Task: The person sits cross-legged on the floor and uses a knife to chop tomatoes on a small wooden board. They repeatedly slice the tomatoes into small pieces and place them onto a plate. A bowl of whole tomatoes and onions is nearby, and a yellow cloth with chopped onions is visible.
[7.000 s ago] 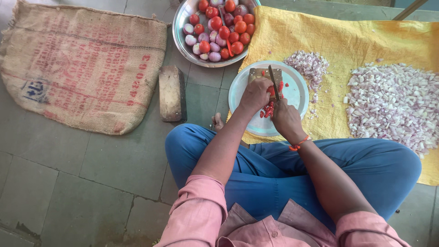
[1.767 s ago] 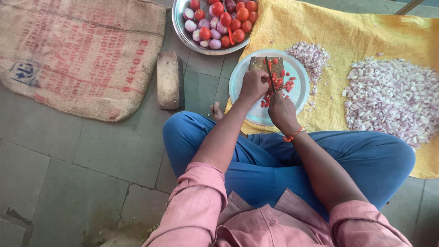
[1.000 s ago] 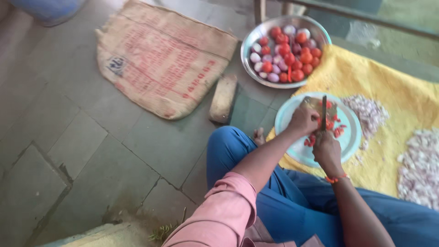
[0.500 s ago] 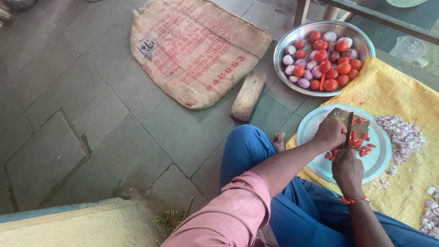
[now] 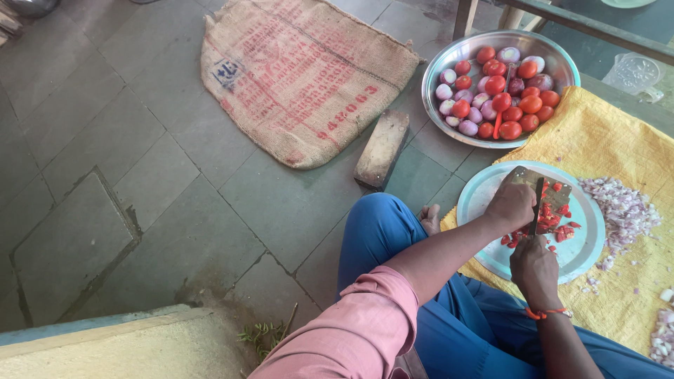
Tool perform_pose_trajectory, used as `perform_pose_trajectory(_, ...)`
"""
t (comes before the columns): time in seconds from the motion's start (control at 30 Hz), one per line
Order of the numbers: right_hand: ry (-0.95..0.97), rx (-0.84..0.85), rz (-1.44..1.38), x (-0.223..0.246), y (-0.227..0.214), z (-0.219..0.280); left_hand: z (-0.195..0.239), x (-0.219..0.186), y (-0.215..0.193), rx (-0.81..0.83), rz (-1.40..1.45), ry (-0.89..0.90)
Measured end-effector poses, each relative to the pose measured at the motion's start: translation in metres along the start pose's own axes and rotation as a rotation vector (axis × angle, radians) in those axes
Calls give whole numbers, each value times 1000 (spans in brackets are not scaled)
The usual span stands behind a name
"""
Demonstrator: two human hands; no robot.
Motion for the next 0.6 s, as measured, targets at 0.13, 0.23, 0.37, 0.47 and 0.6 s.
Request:
perform_pose_trajectory(0.13, 152, 51, -18, 5, 0, -18, -5, -1, 0, 21, -33, -1)
perform_pose_trajectory(0.23, 133, 47, 14, 6, 2, -22, -3, -7, -5, 73, -152, 25)
perform_pose_trajectory(0.37, 171, 65, -10, -7, 14, -6, 3, -18, -21, 11, -126, 82)
perform_pose_trajectory(0.47, 194, 89, 22, -16, 16, 8, 7, -21, -26, 2, -85, 78)
perform_pose_trajectory(0.6, 38, 205, 16, 0, -14, 16, 9, -17, -19, 16, -86, 52)
Point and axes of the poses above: each hand's wrist, its own z-axis away from the middle knuckle, its own y-axis out of the palm, x = y × z, the point moved 4 cm from there along -z, towards the middle knuckle, and after that the axes turned 7 degrees about -z, right-handed, at the moved point
